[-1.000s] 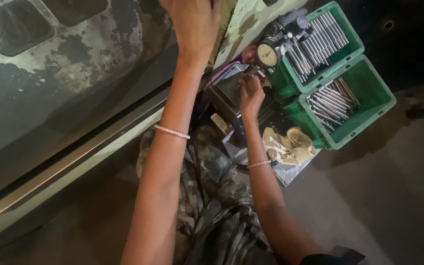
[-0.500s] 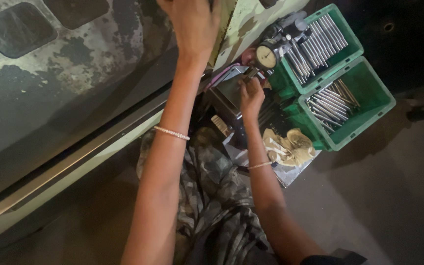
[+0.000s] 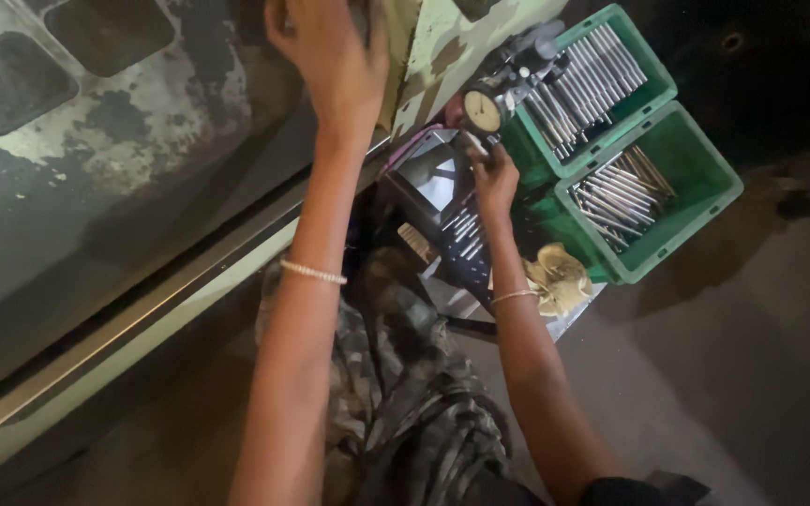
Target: The person repeatedly rubs a metal rod against a textured metal surface, then wipes the rod with a cloth and places it into a green bin. The cycle of rubbing, wiping, and binning is repeated several times.
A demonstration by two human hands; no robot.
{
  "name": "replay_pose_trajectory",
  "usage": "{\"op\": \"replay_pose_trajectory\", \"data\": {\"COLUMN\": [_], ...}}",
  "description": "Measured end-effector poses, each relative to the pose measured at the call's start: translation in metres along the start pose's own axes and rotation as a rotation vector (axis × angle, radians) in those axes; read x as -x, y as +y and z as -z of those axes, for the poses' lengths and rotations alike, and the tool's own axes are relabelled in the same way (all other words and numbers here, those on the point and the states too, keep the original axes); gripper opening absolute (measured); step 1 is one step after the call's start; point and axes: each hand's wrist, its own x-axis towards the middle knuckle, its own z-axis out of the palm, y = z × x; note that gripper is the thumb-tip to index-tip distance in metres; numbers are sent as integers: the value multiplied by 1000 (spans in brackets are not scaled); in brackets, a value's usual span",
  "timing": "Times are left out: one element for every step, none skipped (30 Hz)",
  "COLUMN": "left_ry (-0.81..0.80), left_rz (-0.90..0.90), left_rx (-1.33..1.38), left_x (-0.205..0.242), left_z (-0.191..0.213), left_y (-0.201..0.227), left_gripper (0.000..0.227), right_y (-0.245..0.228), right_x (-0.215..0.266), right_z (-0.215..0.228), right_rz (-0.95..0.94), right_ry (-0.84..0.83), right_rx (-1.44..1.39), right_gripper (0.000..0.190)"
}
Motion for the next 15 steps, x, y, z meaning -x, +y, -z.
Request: {"op": "replay_pose_trajectory", "data": {"left_ry": [35, 52, 69, 85, 87, 89, 24, -40, -88, -136, -141, -146, -120, -94, -65], "left_rz": [-9, 26, 61, 98, 148, 198, 227, 256, 332, 408, 510, 611, 752, 890, 1028], "left_rx": [31, 105, 179, 252, 254, 253, 251, 250, 289, 328, 459, 592, 774, 956, 1137], "left_x": [6, 15, 26, 37, 51, 67, 86, 108, 130, 152, 173, 193, 211, 226, 239], "left_z": [8, 15, 21, 26, 27, 27, 30, 32, 32, 31, 28, 23, 16, 9, 5], "left_y": [5, 11, 16, 18, 22, 25, 26, 28, 28, 29, 28, 27, 26, 24, 23], "left_gripper": [44, 45, 46, 47, 37, 27, 21, 16, 15, 16, 14, 12, 15, 20, 27], "right_y": [2, 3, 4, 4, 3, 1, -2, -6, -11, -17, -24, -32, -40, -49, -58], "right_x": [-3, -4, -5, -5, -4, -2, 1, 5, 9, 15, 23, 31, 39, 48, 59], "right_z": [-1, 0, 0, 1, 1, 2, 3, 4, 6, 10, 13, 14, 16, 17, 14], "right_rz": [11, 19, 25, 30, 34, 141, 249, 358, 403, 449, 494, 475, 456, 435, 399], "right_ry": [8, 16, -5, -27, -49, -34, -18, -3, -4, -5, -7, -13, -20, -26, -18], "right_rx": [124, 249, 279, 308, 338, 439, 538, 639, 629, 619, 608, 592, 576, 558, 461], "right_gripper": [22, 23, 23, 23, 23, 21, 19, 17, 21, 26, 32, 30, 28, 26, 33]}}
